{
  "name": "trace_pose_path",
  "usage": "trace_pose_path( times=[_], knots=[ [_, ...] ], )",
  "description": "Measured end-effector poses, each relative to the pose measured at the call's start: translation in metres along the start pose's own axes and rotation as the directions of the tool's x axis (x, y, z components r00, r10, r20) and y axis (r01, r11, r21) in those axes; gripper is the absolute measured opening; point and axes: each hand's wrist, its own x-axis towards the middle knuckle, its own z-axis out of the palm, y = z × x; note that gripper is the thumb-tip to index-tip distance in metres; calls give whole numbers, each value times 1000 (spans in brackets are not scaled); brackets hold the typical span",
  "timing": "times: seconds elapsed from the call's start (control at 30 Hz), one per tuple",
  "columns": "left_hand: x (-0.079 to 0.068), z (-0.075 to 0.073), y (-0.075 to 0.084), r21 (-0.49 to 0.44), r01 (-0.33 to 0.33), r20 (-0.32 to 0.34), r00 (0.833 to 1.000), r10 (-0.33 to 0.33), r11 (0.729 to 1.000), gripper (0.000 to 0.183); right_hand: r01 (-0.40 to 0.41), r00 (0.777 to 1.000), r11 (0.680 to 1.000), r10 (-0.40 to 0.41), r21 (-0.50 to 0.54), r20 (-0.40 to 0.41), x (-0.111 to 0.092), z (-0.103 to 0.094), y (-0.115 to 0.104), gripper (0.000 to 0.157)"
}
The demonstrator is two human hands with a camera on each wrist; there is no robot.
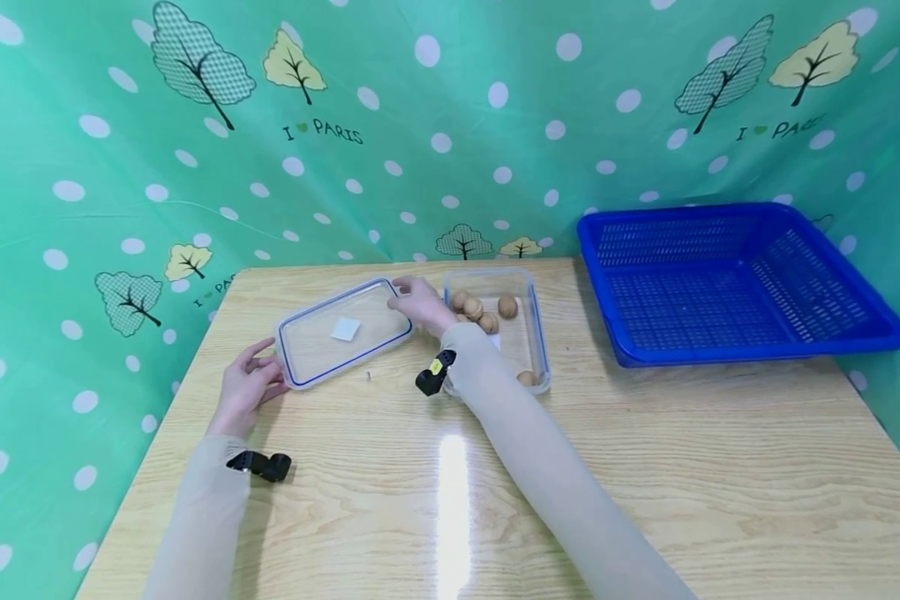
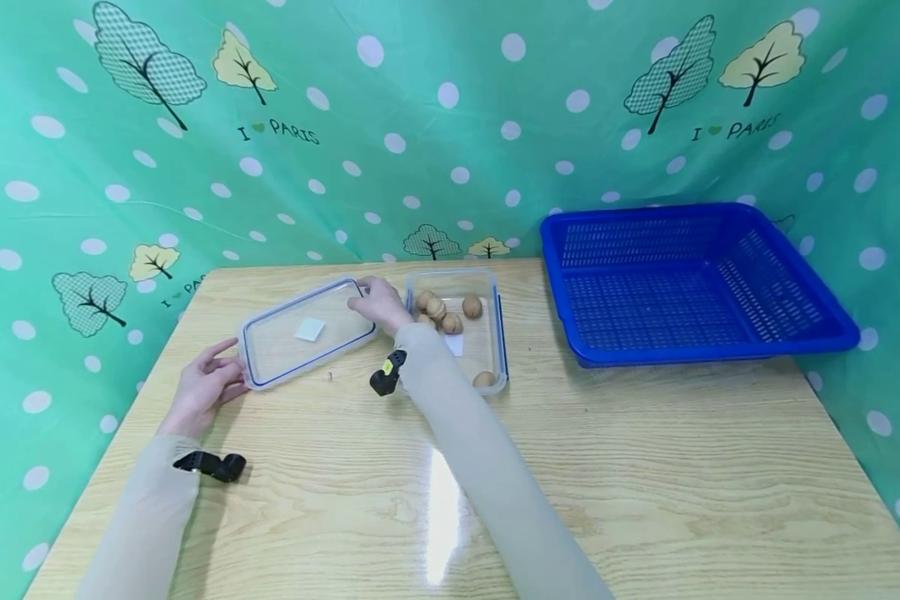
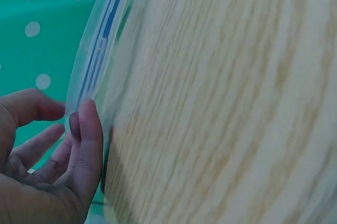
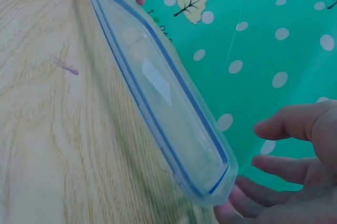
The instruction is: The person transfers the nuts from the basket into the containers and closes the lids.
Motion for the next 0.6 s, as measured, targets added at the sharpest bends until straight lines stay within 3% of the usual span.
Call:
trace_pose_path(
  times=[0.2,0.4,0.6],
  knots=[
    [-3,-4,8,-24,-42,-27,999,41,999,59,48,999,988,-45,143,-29,3,-4,0,46],
    [-8,-4,23,-87,-101,17,995,102,991,58,102,994,950,-83,296,-78,5,-7,-1,46],
    [-8,-2,28,-148,-153,62,985,164,977,55,126,991,922,-101,366,-88,3,-15,-4,49]
  ],
)
